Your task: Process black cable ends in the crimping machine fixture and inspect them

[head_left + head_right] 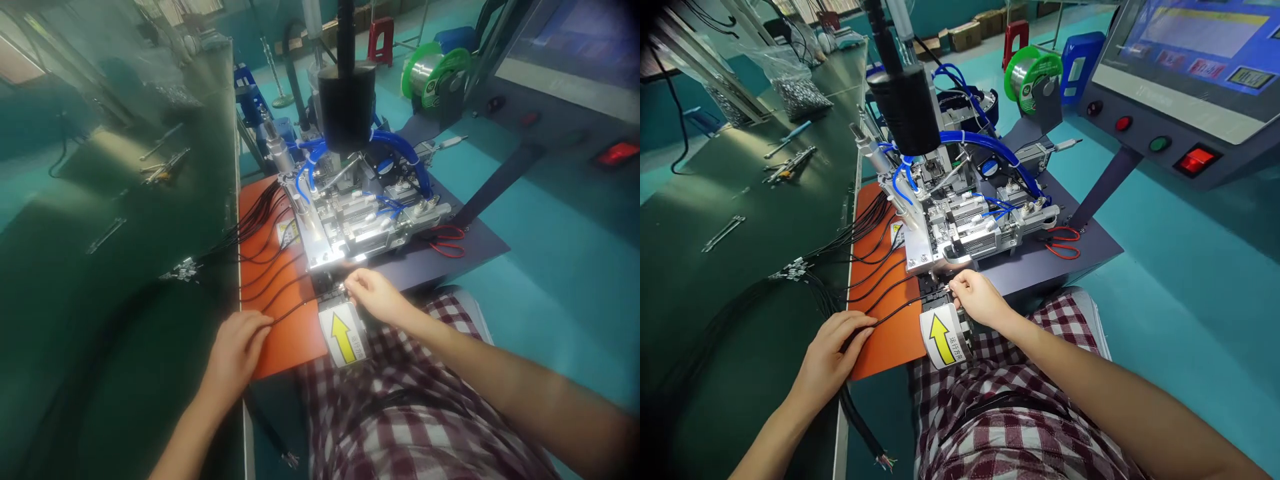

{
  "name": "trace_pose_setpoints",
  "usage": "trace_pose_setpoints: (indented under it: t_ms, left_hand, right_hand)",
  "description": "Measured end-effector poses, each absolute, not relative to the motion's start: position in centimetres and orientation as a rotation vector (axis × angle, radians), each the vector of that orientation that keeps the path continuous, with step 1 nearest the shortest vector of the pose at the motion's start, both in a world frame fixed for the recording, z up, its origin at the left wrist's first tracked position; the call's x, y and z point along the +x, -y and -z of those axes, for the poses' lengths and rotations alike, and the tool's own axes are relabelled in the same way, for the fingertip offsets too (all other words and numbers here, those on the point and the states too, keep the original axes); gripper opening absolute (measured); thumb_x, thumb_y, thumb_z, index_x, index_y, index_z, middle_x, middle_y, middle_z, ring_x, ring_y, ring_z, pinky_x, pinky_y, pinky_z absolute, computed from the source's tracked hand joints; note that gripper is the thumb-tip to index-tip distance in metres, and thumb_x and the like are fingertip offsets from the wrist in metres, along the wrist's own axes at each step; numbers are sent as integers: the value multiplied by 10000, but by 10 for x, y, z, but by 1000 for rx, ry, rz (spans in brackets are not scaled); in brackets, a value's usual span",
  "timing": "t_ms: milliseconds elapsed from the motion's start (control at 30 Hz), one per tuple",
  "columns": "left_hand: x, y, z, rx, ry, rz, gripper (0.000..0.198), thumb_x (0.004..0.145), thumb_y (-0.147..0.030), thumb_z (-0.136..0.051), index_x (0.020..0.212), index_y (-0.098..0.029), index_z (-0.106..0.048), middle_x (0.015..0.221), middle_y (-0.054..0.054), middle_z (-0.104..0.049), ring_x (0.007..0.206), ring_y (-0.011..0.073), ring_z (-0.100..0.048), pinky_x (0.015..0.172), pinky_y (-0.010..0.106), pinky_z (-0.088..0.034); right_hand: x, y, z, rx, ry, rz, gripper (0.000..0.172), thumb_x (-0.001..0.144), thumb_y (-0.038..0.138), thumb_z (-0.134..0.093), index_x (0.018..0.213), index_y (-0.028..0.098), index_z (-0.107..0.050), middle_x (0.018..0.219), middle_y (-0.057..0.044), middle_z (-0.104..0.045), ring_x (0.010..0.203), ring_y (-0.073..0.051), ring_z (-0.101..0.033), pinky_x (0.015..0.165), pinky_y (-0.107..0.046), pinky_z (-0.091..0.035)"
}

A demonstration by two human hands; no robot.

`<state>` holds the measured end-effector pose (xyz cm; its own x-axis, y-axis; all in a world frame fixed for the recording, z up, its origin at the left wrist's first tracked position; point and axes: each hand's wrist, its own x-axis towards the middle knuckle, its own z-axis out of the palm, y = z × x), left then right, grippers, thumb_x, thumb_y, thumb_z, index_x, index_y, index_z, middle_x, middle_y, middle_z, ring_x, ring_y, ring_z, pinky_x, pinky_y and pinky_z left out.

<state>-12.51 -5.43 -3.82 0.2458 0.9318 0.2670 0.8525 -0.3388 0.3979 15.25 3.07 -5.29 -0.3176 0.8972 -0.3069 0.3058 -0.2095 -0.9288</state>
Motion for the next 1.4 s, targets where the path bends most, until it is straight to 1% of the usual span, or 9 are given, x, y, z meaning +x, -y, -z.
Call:
trace_pose_setpoints:
  t_ms: [333,467,600,700,867,967,1067,1267,1400]
  left_hand:
    - [-143,51,41,2197,-1657,-749,186,921,-269,-497,953,-211,-671,928,55,-643,867,162,-622,758,277,-520]
    - [-144,49,38,2205,-1636,-749,206,918,-299,-501,933,-206,-684,925,58,-649,865,160,-627,760,271,-520]
    - [-139,49,33,2224,-1648,-745,243,922,-317,-477,899,-202,-690,913,60,-645,856,160,-631,755,269,-521]
    - [-136,50,31,2235,-1671,-766,249,917,-328,-477,881,-203,-689,877,53,-627,831,157,-630,744,269,-522]
    - [-134,52,31,2247,-1670,-795,243,915,-327,-476,874,-209,-685,885,51,-643,838,157,-641,746,257,-524]
    - [-132,48,30,2244,-1683,-791,242,916,-316,-470,880,-212,-686,874,47,-647,820,155,-645,734,249,-524]
    - [-130,37,29,2226,-1741,-790,238,908,-305,-472,888,-211,-690,864,46,-646,812,162,-643,733,260,-520]
    - [-131,17,33,2164,-1891,-802,235,884,-280,-471,863,-190,-687,881,55,-650,821,172,-640,765,288,-508]
    - [-129,18,34,2150,-1928,-796,237,882,-261,-463,868,-187,-688,894,56,-652,829,171,-639,764,287,-506]
  right_hand:
    - [150,-30,58,-1393,1477,-1573,177,853,234,-502,682,189,-493,559,37,-587,515,-107,-503,578,-237,-396]
    - [151,-30,59,-1363,1410,-1590,168,840,245,-539,688,176,-518,561,31,-581,521,-107,-534,578,-234,-417]
    - [170,-15,64,-1340,1321,-1583,233,878,373,-493,771,169,-531,664,12,-604,579,-116,-585,612,-250,-451]
    - [195,9,79,-1394,1317,-1583,306,857,451,-494,714,182,-513,549,35,-538,558,-129,-551,601,-259,-425]
    - [224,60,121,-1523,1329,-1680,353,779,533,-534,649,210,-468,500,51,-484,464,-123,-480,530,-266,-391]
    - [229,84,141,-1570,1326,-1764,369,738,534,-566,615,214,-430,557,41,-500,457,-117,-495,542,-273,-412]
    - [229,98,153,-1594,1327,-1837,348,745,501,-568,620,214,-415,557,41,-491,469,-125,-514,569,-277,-423]
    - [225,104,154,-1542,1351,-1910,290,777,448,-545,656,219,-414,583,43,-476,520,-130,-521,602,-266,-429]
    - [226,105,156,-1519,1371,-1940,322,772,472,-541,642,221,-388,587,39,-474,520,-129,-500,612,-271,-422]
